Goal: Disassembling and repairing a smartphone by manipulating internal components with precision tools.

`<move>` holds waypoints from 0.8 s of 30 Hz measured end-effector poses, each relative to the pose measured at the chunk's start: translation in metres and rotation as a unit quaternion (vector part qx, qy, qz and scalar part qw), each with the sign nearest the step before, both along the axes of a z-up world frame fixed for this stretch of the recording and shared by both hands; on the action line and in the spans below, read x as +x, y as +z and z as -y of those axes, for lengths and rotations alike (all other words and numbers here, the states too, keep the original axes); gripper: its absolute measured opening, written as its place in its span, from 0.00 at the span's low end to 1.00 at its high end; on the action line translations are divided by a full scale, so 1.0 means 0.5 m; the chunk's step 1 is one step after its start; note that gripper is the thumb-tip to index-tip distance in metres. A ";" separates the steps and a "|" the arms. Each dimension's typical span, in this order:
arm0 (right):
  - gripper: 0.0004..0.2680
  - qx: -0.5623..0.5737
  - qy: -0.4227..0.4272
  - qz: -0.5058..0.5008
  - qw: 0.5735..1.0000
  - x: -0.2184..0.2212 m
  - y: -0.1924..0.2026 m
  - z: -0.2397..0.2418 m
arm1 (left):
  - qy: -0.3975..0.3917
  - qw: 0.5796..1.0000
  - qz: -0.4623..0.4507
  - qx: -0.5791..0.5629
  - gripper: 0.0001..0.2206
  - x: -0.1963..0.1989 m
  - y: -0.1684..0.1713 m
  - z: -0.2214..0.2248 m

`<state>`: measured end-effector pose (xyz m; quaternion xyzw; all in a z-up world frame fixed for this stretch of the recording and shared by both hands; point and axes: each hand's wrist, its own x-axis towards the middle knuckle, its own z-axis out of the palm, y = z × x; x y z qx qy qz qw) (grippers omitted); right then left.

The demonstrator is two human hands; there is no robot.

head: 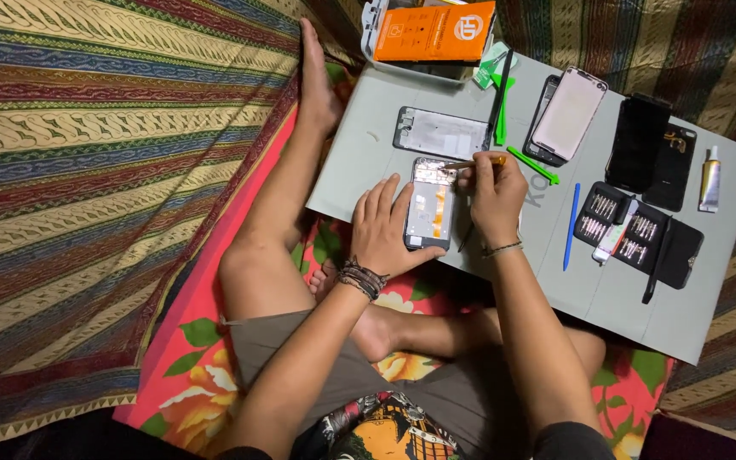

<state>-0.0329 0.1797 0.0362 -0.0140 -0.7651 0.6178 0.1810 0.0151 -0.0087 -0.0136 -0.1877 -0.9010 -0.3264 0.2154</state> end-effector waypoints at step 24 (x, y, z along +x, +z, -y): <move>0.07 0.617 0.211 0.068 0.755 -0.090 0.134 0.000 | 0.012 1.000 -0.016 -0.004 0.54 -0.004 -0.015 -0.003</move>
